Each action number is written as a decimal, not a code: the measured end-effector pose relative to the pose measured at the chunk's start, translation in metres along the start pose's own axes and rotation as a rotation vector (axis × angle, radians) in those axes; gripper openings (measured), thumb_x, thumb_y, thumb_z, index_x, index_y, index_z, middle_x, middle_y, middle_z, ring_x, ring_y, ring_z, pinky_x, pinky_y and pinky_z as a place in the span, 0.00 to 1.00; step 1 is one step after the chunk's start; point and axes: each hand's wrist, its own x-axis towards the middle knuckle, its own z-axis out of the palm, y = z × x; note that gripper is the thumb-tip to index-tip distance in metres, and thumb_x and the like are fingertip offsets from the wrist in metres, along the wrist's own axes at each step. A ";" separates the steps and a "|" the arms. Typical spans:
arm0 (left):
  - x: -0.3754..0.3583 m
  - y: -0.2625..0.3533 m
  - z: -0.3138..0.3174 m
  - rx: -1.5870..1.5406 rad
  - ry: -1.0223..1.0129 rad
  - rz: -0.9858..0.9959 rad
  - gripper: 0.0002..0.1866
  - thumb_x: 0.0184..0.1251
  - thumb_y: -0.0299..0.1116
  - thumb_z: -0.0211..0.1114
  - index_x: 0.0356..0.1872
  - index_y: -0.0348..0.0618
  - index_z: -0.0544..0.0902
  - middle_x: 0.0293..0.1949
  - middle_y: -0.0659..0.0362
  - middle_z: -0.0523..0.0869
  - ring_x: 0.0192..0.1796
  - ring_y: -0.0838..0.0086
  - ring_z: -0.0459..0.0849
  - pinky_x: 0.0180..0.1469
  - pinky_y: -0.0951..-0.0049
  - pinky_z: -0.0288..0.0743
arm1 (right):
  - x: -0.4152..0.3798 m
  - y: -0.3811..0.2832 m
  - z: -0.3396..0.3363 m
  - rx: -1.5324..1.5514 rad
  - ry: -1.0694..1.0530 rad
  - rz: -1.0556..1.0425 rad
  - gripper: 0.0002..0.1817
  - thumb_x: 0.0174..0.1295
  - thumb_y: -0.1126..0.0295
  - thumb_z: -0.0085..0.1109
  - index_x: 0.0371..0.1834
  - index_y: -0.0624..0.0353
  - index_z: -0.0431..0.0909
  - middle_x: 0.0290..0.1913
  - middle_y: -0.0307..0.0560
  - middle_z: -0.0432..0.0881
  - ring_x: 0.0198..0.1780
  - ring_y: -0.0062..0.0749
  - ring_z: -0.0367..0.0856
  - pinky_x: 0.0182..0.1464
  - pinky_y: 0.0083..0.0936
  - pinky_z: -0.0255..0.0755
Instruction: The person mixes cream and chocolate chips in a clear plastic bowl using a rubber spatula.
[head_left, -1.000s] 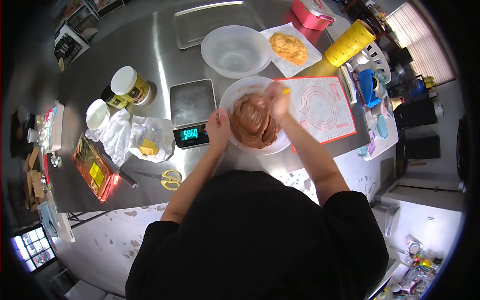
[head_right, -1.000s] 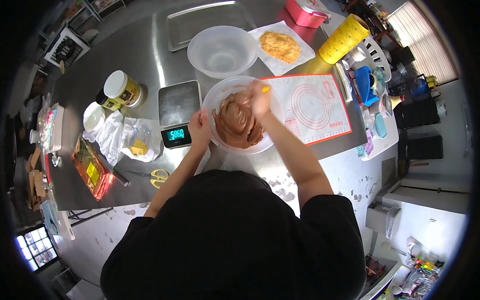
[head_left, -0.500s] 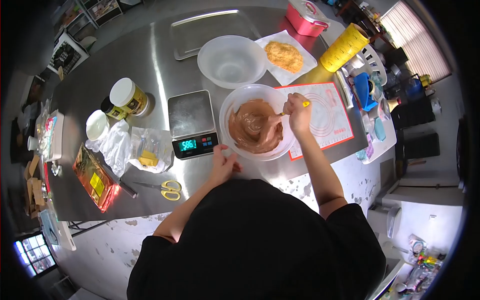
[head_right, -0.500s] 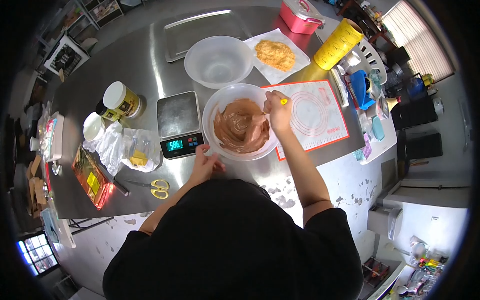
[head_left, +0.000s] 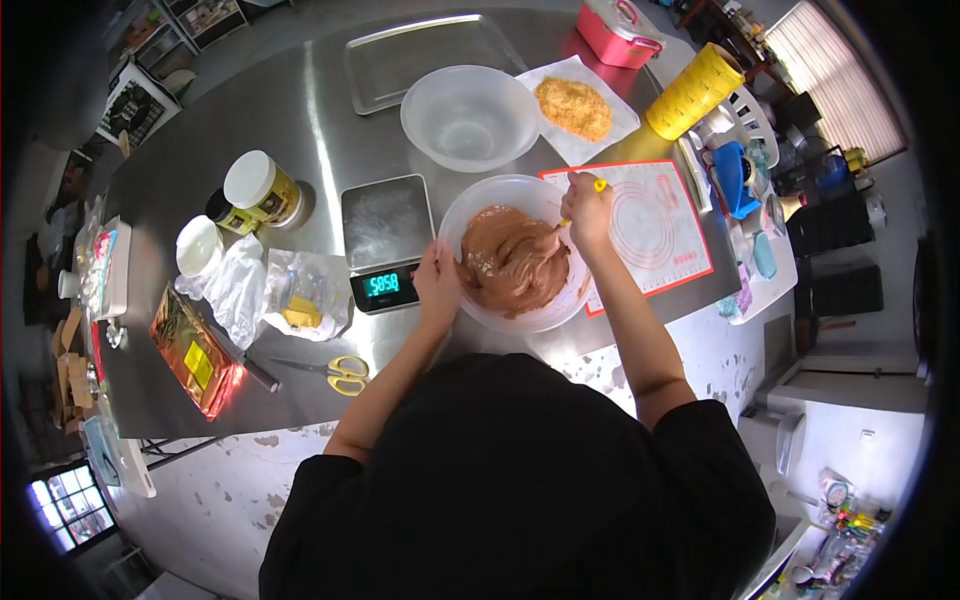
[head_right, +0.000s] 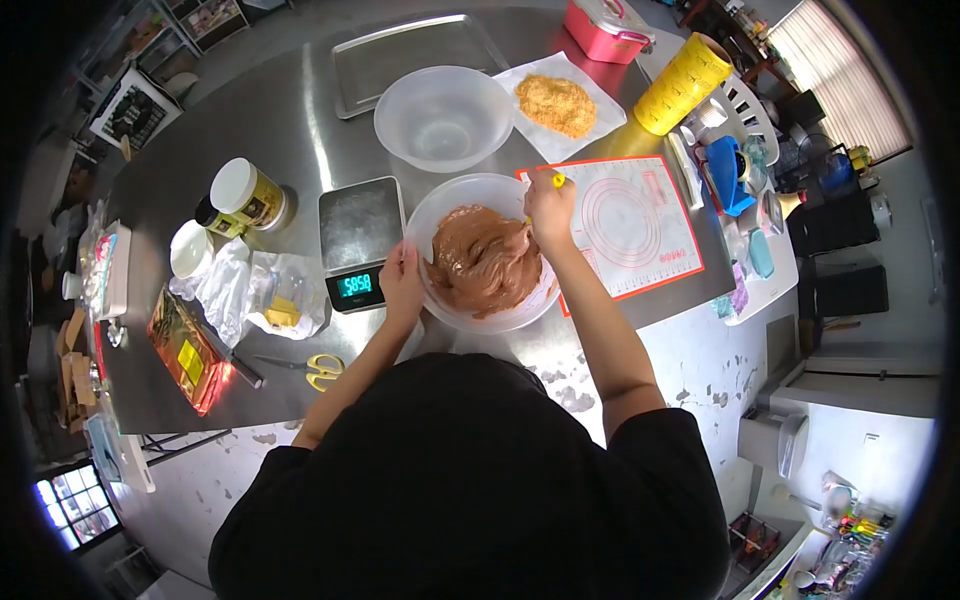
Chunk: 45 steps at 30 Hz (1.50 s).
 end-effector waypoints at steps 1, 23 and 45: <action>-0.004 0.002 0.002 -0.077 0.004 -0.027 0.15 0.64 0.36 0.51 0.43 0.33 0.75 0.22 0.63 0.74 0.25 0.82 0.69 0.28 0.80 0.65 | 0.008 0.010 0.003 0.000 0.001 0.001 0.13 0.51 0.71 0.50 0.11 0.57 0.63 0.10 0.35 0.58 0.15 0.20 0.58 0.18 0.20 0.53; -0.004 0.002 0.003 -0.087 0.094 0.121 0.14 0.64 0.33 0.49 0.44 0.34 0.75 0.20 0.58 0.75 0.22 0.78 0.71 0.27 0.77 0.66 | 0.042 0.013 0.019 -0.075 -0.401 -0.118 0.10 0.51 0.74 0.49 0.14 0.61 0.69 0.11 0.37 0.65 0.12 0.17 0.58 0.14 0.16 0.50; -0.004 -0.001 0.007 -0.049 0.123 0.062 0.13 0.65 0.35 0.50 0.37 0.34 0.77 0.17 0.65 0.72 0.22 0.85 0.65 0.24 0.82 0.62 | -0.023 0.076 0.034 0.085 -0.314 -0.172 0.10 0.53 0.75 0.45 0.15 0.58 0.66 0.12 0.36 0.63 0.12 0.20 0.57 0.14 0.17 0.49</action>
